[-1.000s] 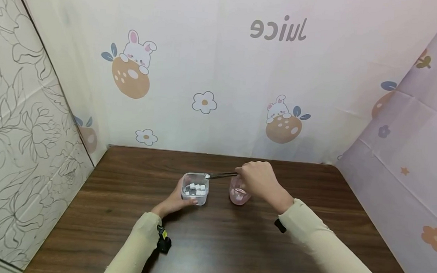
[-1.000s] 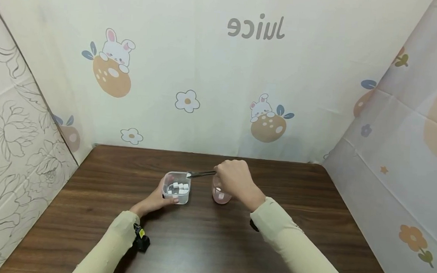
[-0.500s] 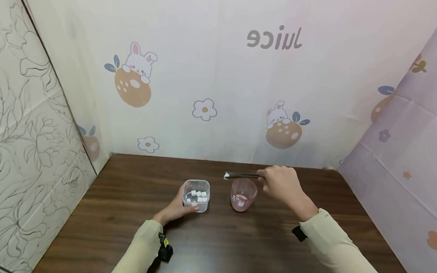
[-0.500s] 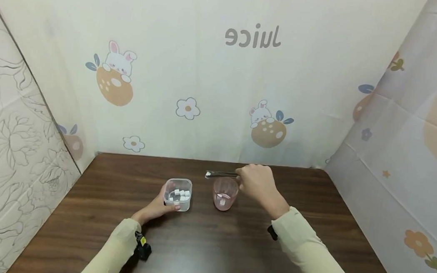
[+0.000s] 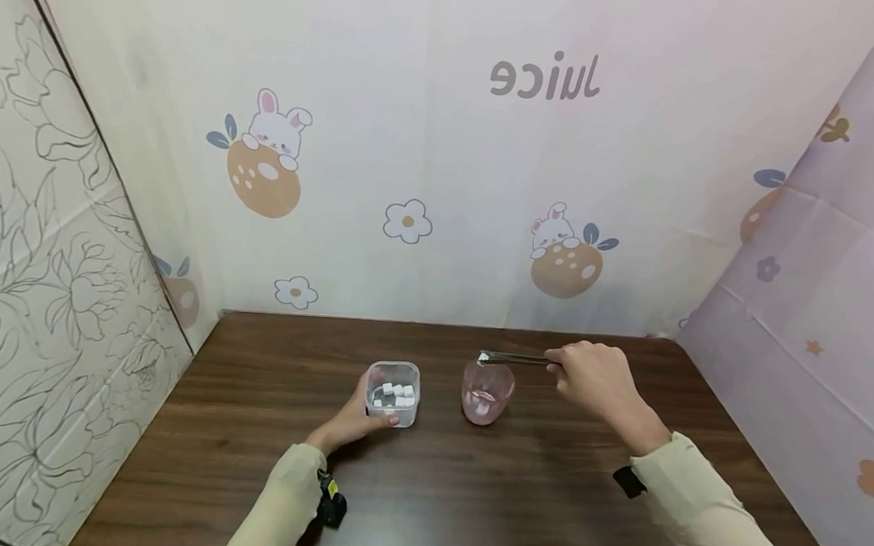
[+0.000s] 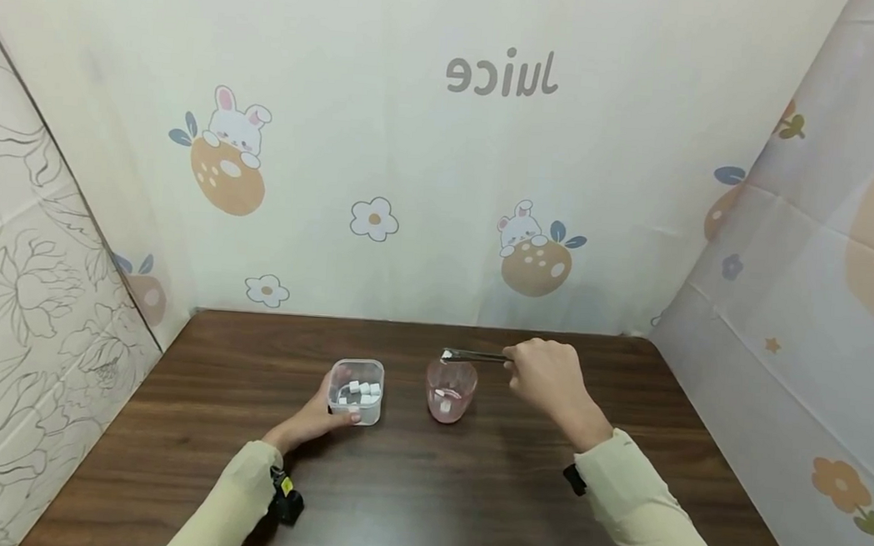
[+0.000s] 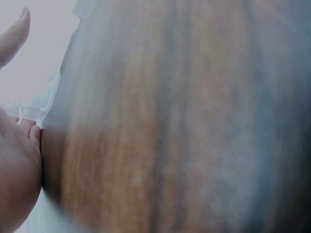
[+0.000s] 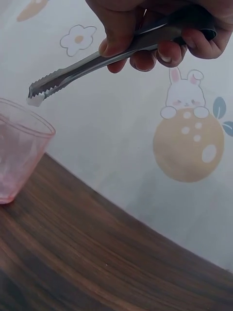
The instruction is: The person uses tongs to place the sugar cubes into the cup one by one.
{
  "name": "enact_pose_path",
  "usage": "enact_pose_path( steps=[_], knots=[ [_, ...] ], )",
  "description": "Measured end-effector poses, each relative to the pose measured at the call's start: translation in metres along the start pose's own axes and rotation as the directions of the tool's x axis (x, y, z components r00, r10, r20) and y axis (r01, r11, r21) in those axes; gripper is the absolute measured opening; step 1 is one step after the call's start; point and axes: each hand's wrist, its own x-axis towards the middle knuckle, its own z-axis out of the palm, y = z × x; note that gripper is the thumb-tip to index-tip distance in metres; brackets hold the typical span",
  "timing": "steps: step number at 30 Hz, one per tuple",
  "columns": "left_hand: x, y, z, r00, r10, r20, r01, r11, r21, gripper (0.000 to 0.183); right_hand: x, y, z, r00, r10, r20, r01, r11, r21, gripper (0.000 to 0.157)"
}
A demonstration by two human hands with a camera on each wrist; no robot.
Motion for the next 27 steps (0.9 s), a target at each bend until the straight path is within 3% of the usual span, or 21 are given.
enact_pose_path(
  steps=[13, 16, 23, 27],
  knots=[
    [0.001, -0.008, 0.0, 1.0, 0.006, 0.001, -0.006, 1.0, -0.009, 0.098, -0.007, -0.001, 0.008, 0.998, -0.049, 0.036, 0.049, 0.999, 0.0, 0.012],
    [-0.001, -0.004, 0.0, 1.0, 0.001, 0.003, -0.001, 1.0, -0.004, 0.097, -0.005, -0.003, 0.011, 0.997, -0.052, 0.053, 0.052, 0.999, 0.001, 0.012],
    [-0.008, 0.023, -0.003, 0.999, -0.003, 0.042, 0.004, 1.0, -0.016, 0.094, 0.002, -0.005, 0.018, 0.995, -0.061, 0.078, 0.064, 0.997, -0.038, 0.006],
    [-0.005, 0.016, -0.002, 1.0, -0.005, 0.023, 0.005, 1.0, -0.009, 0.095, 0.008, -0.007, 0.019, 0.994, -0.087, 0.073, 0.093, 0.992, -0.082, 0.021]
  ],
)
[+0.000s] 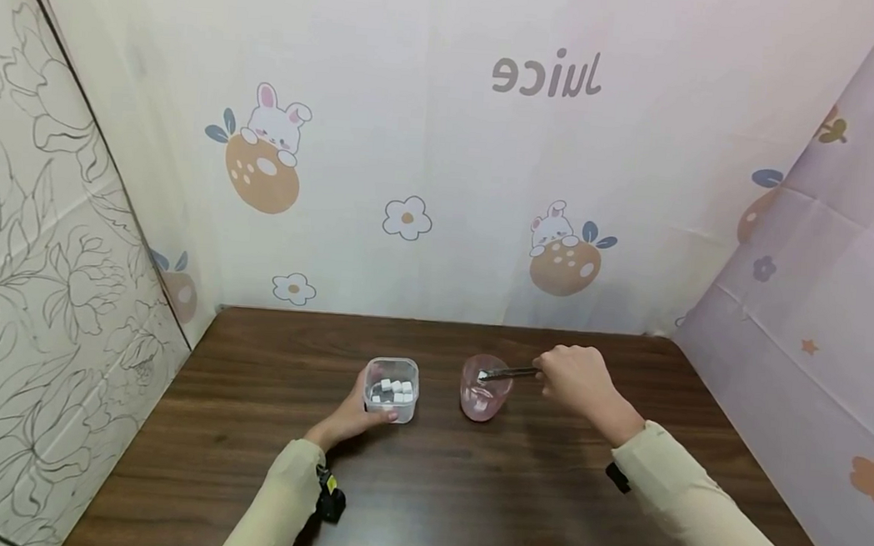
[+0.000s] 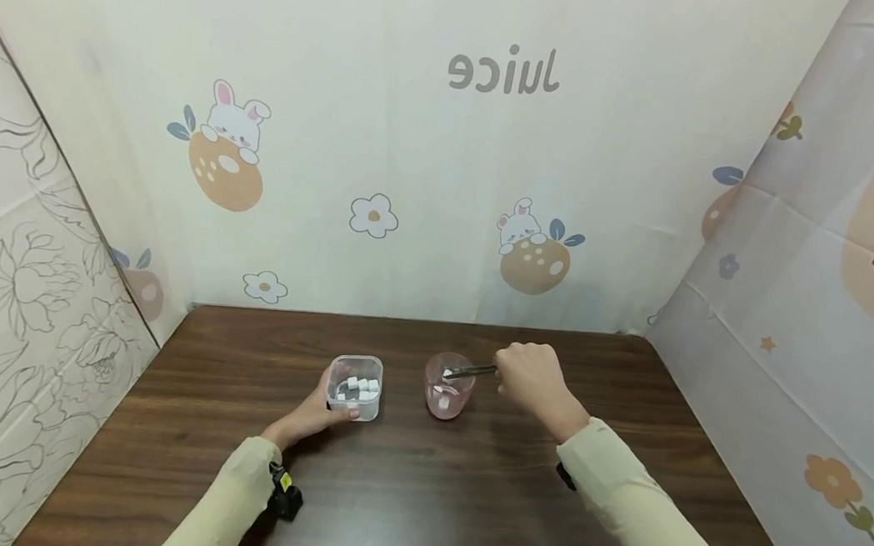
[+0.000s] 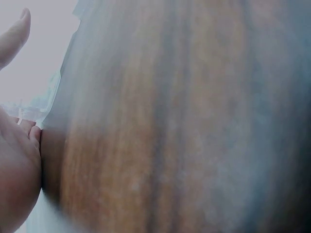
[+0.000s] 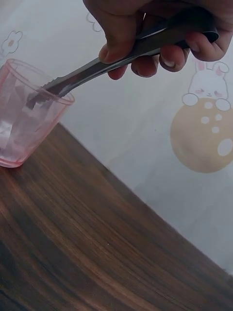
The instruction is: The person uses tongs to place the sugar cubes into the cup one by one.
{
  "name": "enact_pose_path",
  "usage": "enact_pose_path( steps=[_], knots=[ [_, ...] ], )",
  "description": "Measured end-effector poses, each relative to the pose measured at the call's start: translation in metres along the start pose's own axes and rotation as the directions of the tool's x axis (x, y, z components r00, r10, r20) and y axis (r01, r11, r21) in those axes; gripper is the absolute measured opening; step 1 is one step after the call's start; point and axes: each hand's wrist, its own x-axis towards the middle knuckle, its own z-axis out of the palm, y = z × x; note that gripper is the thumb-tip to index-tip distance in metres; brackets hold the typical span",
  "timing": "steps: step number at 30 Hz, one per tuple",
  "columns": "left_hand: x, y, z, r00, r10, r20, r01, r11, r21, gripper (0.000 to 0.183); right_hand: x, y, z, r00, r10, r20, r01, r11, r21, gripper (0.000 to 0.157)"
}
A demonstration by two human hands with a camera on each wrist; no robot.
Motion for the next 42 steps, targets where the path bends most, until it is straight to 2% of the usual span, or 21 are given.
enact_pose_path(
  steps=[2, 4, 9, 12, 18, 21, 24, 25, 32, 42],
  knots=[
    [0.003, -0.008, 0.0, 1.0, 0.012, -0.019, -0.012, 1.0, 0.005, 0.096, 0.004, -0.002, -0.001, 1.0, -0.021, -0.015, 0.021, 0.999, -0.026, 0.03],
    [0.007, -0.016, -0.001, 1.0, 0.013, -0.029, -0.012, 1.0, 0.018, 0.097, 0.007, -0.003, -0.001, 0.999, -0.042, -0.034, 0.04, 0.998, -0.044, 0.032],
    [0.01, -0.021, -0.002, 0.999, 0.022, -0.034, -0.021, 0.999, 0.032, 0.098, 0.013, -0.006, -0.001, 0.996, -0.08, -0.049, 0.075, 0.993, -0.09, 0.027],
    [0.008, -0.014, -0.003, 0.999, 0.024, -0.033, -0.024, 1.0, 0.017, 0.096, 0.016, -0.009, 0.0, 0.996, -0.087, -0.027, 0.084, 0.991, -0.103, 0.026],
    [0.0, 0.012, -0.003, 0.999, 0.036, -0.013, -0.036, 0.999, 0.009, 0.092, 0.018, -0.014, 0.0, 0.997, -0.073, 0.007, 0.073, 0.992, -0.102, 0.028],
    [-0.004, 0.018, -0.002, 0.999, 0.032, -0.007, -0.032, 0.999, 0.022, 0.09, 0.018, -0.016, 0.0, 0.997, -0.079, 0.004, 0.079, 0.992, -0.1, 0.027],
    [-0.004, 0.018, -0.002, 1.0, 0.029, -0.005, -0.029, 0.999, 0.016, 0.091, 0.019, -0.018, 0.002, 0.996, -0.086, -0.005, 0.085, 0.991, -0.104, 0.027],
    [-0.004, 0.017, -0.001, 1.0, 0.024, -0.006, -0.023, 1.0, 0.014, 0.091, 0.019, -0.018, 0.003, 0.996, -0.088, -0.006, 0.086, 0.99, -0.107, 0.027],
    [0.009, -0.023, 0.0, 1.0, 0.001, -0.031, 0.0, 0.999, 0.032, 0.098, 0.02, -0.019, 0.008, 0.996, -0.09, -0.002, 0.089, 0.987, -0.132, 0.029],
    [0.009, -0.025, 0.0, 1.0, -0.002, -0.025, 0.002, 1.0, 0.024, 0.097, 0.019, -0.018, 0.004, 0.997, -0.073, 0.02, 0.075, 0.985, -0.155, 0.03]
  ],
)
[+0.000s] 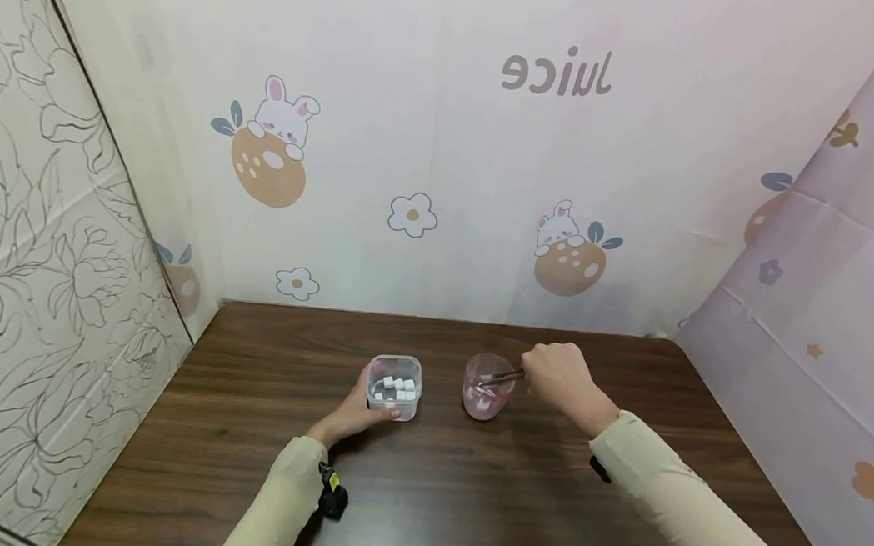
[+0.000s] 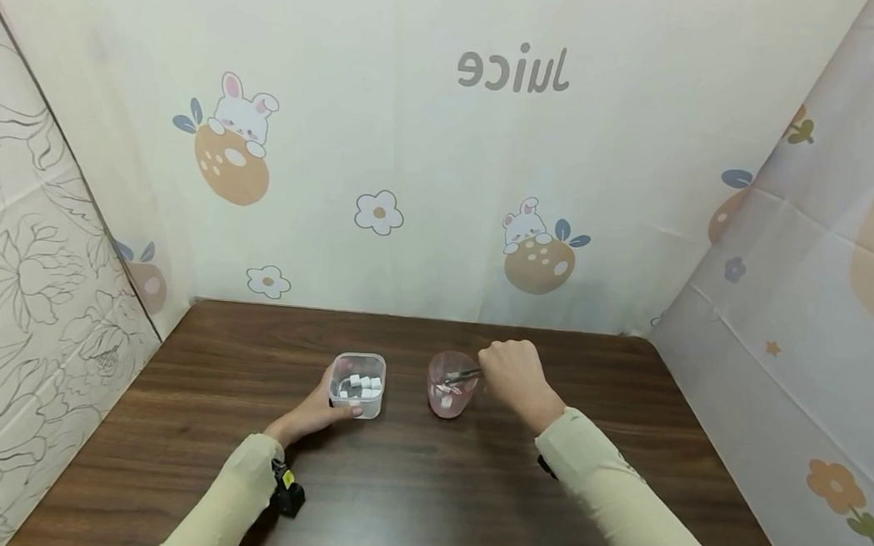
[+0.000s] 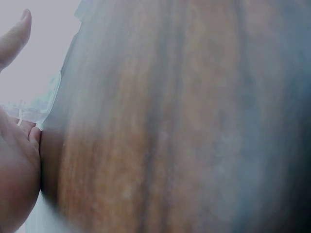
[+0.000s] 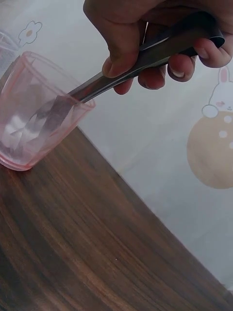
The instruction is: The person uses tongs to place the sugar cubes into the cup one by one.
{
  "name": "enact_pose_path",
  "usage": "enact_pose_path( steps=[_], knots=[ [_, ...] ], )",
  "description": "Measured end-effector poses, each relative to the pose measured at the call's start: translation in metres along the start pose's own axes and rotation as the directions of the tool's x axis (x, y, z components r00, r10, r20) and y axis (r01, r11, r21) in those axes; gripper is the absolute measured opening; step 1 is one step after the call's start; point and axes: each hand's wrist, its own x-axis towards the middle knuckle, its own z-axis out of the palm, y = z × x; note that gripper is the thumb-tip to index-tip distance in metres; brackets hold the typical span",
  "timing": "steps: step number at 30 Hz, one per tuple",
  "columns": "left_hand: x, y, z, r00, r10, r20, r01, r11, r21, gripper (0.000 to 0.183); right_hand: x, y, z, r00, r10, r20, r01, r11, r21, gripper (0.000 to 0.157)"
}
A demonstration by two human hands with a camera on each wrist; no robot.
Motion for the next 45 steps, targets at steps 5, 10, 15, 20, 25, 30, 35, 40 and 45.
enact_pose_path(
  steps=[5, 10, 15, 20, 25, 30, 35, 40, 45],
  knots=[
    [0.001, 0.001, 0.0, 1.0, 0.0, -0.009, 0.0, 1.0, 0.015, 0.096, -0.003, 0.004, -0.007, 1.0, 0.016, -0.013, -0.016, 1.0, 0.001, 0.028],
    [-0.004, 0.014, 0.0, 1.0, 0.005, 0.001, -0.005, 1.0, -0.001, 0.094, -0.007, 0.008, -0.014, 0.999, 0.035, -0.029, -0.034, 0.999, 0.035, 0.036],
    [-0.013, 0.037, -0.002, 0.999, -0.004, 0.036, 0.004, 1.0, -0.001, 0.093, -0.012, 0.012, -0.022, 0.997, 0.063, -0.038, -0.059, 0.994, 0.096, 0.038],
    [-0.015, 0.042, -0.003, 0.999, -0.009, 0.041, 0.01, 1.0, -0.007, 0.093, -0.015, 0.017, -0.031, 0.995, 0.095, -0.035, -0.089, 0.986, 0.138, 0.034],
    [-0.014, 0.039, -0.004, 0.999, -0.003, 0.046, 0.004, 1.0, -0.016, 0.094, -0.015, 0.019, -0.036, 0.992, 0.114, -0.051, -0.105, 0.982, 0.158, 0.035],
    [-0.007, 0.024, -0.002, 0.998, 0.04, 0.044, -0.038, 0.998, -0.043, 0.094, -0.013, 0.016, -0.04, 0.99, 0.121, -0.074, -0.108, 0.981, 0.163, 0.019],
    [-0.001, 0.006, 0.0, 0.999, 0.035, 0.023, -0.034, 0.999, -0.036, 0.097, -0.005, 0.007, -0.044, 0.991, 0.113, -0.076, -0.099, 0.981, 0.169, 0.019],
    [-0.001, 0.002, -0.001, 0.999, 0.043, 0.024, -0.041, 0.998, -0.052, 0.099, 0.002, -0.003, -0.047, 0.992, 0.099, -0.081, -0.084, 0.982, 0.167, 0.007],
    [0.0, 0.002, -0.001, 0.999, 0.041, 0.027, -0.04, 0.999, -0.037, 0.098, 0.009, -0.015, -0.045, 0.995, 0.067, -0.072, -0.055, 0.986, 0.16, 0.014]
  ],
)
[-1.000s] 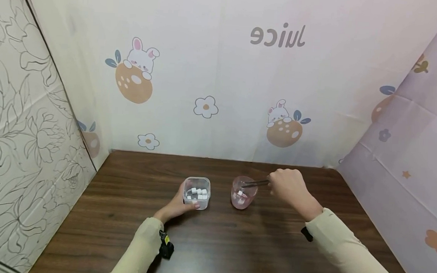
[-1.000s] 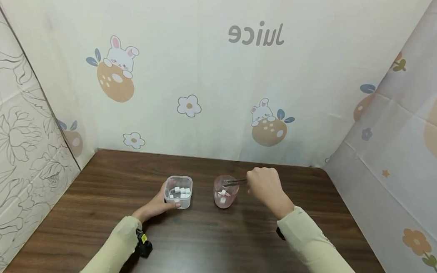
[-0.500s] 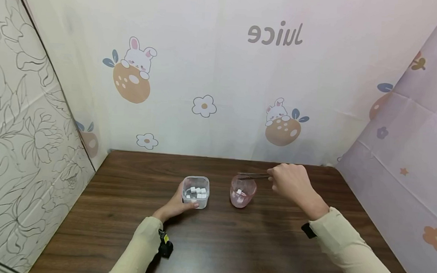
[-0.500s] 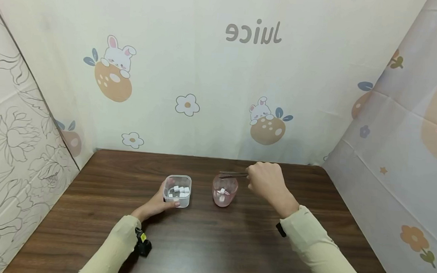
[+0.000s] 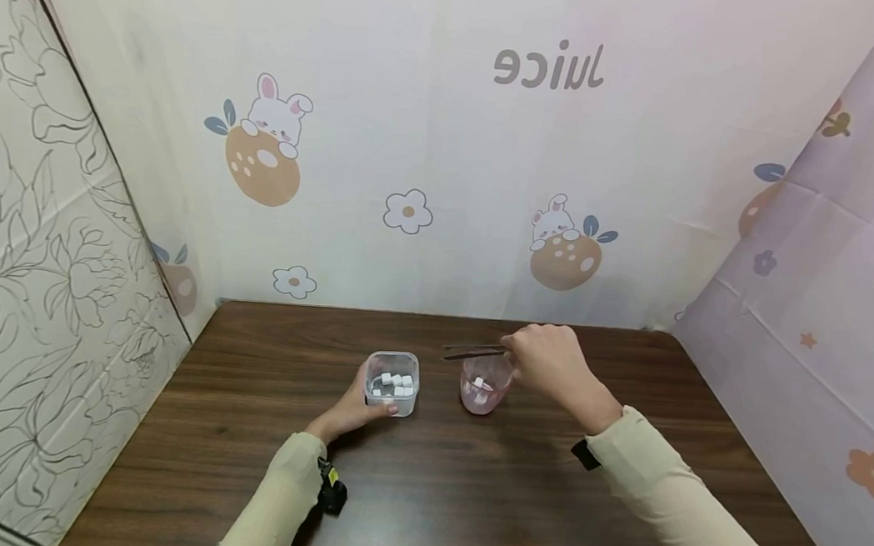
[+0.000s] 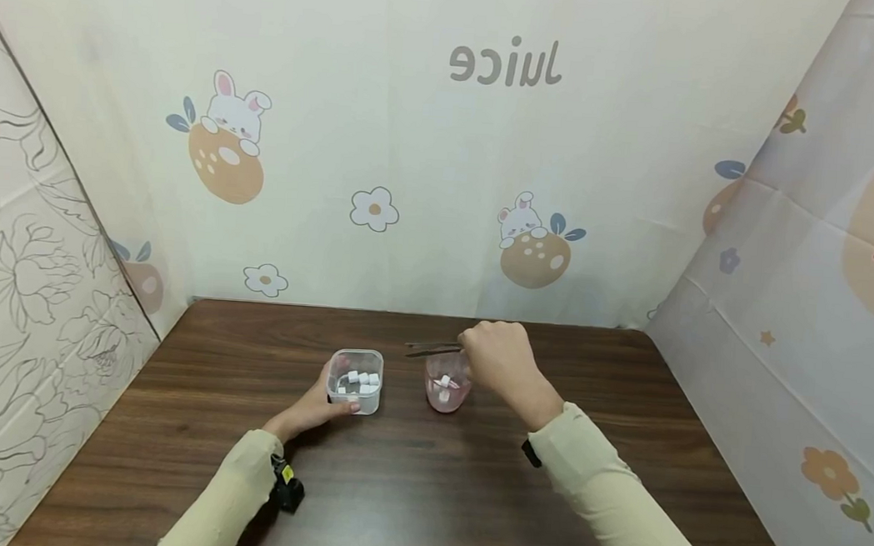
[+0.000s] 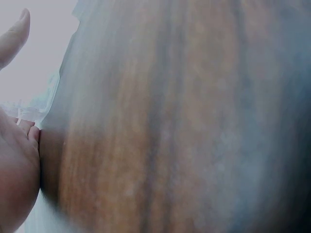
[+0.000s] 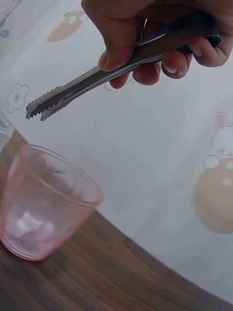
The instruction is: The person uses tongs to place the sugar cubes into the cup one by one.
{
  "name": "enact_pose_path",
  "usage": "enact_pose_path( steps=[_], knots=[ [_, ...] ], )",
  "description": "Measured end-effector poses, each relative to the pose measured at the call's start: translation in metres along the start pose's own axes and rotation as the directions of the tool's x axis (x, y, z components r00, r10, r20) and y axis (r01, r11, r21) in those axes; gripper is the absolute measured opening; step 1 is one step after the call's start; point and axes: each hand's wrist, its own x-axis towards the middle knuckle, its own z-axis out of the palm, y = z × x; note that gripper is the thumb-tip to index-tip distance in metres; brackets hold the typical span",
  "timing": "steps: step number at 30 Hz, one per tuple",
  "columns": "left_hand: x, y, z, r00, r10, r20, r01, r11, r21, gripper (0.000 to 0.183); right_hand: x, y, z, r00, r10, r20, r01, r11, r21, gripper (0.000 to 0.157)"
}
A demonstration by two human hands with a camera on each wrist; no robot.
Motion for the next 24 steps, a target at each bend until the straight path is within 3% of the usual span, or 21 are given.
enact_pose_path(
  steps=[3, 6, 10, 13, 21, 24],
  knots=[
    [-0.003, 0.01, -0.001, 1.0, -0.011, 0.008, 0.011, 1.0, 0.0, 0.097, 0.005, -0.008, 0.006, 1.0, -0.025, 0.011, 0.025, 1.0, 0.001, 0.023],
    [-0.002, 0.009, -0.001, 1.0, -0.016, 0.007, 0.016, 1.0, 0.001, 0.097, 0.009, -0.018, 0.013, 0.999, -0.037, 0.018, 0.037, 0.999, 0.017, 0.024],
    [0.0, -0.001, 0.0, 1.0, -0.015, -0.001, 0.015, 1.0, 0.003, 0.099, 0.015, -0.03, 0.022, 0.999, -0.048, 0.019, 0.048, 0.998, 0.039, 0.018],
    [-0.001, 0.001, 0.001, 1.0, -0.005, -0.002, 0.005, 1.0, 0.015, 0.098, 0.019, -0.037, 0.028, 0.998, -0.065, 0.003, 0.064, 0.997, 0.048, 0.013],
    [-0.007, 0.024, 0.0, 1.0, 0.013, 0.005, -0.013, 1.0, 0.009, 0.094, 0.029, -0.055, 0.044, 0.995, -0.098, 0.011, 0.097, 0.993, 0.059, 0.005],
    [-0.007, 0.023, 0.001, 1.0, 0.019, 0.005, -0.019, 1.0, 0.014, 0.095, 0.033, -0.062, 0.049, 0.994, -0.107, 0.029, 0.105, 0.993, 0.054, 0.004]
  ],
)
